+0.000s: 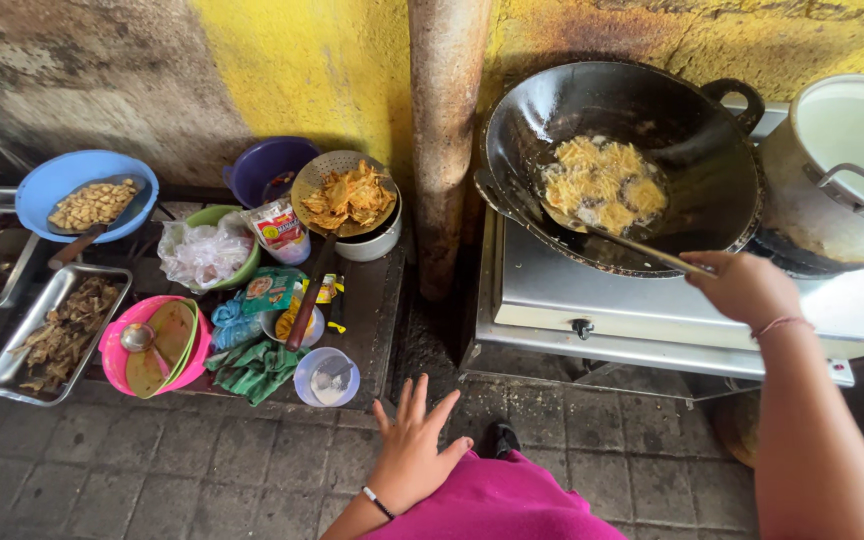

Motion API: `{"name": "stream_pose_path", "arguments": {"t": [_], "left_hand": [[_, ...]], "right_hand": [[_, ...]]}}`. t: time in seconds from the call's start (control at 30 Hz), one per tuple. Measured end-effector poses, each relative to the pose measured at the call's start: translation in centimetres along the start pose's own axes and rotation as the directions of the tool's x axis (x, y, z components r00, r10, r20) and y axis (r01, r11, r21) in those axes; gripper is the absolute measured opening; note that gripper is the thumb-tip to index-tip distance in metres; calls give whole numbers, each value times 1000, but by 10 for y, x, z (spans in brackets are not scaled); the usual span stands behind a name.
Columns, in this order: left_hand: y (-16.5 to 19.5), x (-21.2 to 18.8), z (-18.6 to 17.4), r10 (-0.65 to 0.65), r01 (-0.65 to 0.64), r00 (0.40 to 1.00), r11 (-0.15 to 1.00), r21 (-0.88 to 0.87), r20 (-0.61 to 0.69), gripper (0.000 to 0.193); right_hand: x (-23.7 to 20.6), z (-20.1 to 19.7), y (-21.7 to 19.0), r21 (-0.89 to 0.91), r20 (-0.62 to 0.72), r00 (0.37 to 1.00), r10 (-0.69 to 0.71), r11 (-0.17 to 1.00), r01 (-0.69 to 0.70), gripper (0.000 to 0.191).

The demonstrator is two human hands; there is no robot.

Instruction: The person stirs and flips pieces of food frying in hot oil inside a wok using a metal spatula. The person keeps the food moving in the oil to cook it evenly.

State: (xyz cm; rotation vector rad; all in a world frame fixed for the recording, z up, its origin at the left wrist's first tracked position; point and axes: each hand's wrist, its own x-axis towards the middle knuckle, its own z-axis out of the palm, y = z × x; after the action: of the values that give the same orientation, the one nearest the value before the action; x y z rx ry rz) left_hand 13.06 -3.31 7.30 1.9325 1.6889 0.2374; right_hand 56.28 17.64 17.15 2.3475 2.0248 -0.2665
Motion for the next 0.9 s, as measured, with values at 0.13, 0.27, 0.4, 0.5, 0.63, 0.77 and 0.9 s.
{"name": "stream_pose_path", "arguments": {"t": [0.13,0.27,0.4,0.5,0.63,0.77,0.9], "left_hand": [[-8,-1,2,-71,70,997,997,26,40,72],[-14,-2,6,-80,79,995,997,21,56,71],[-18,-3,7,-99,97,992,995,23,78,70],[-19,-5,6,-107,107,992,994,14,72,69],[-20,-7,5,-113,113,991,994,13,69,69],[-21,-9,4,-110,109,992,994,11,56,69],[-21,-9,3,-97,96,994,995,18,48,68]], "right_hand": [[-11,28,-12,25,-116,993,-9,1000,12,41],[-16,40,-24,34,-153,988,22,999,-16,39],[-17,43,-31,-29,-169,985,30,999,-36,38],[-18,43,-32,-51,-200,980,14,998,-25,37],[-19,48,-32,-54,-250,968,-16,999,3,36],[-22,54,-32,-81,-317,945,-75,995,52,35],[-27,56,-34,-76,-348,934,-81,995,58,35]]}}
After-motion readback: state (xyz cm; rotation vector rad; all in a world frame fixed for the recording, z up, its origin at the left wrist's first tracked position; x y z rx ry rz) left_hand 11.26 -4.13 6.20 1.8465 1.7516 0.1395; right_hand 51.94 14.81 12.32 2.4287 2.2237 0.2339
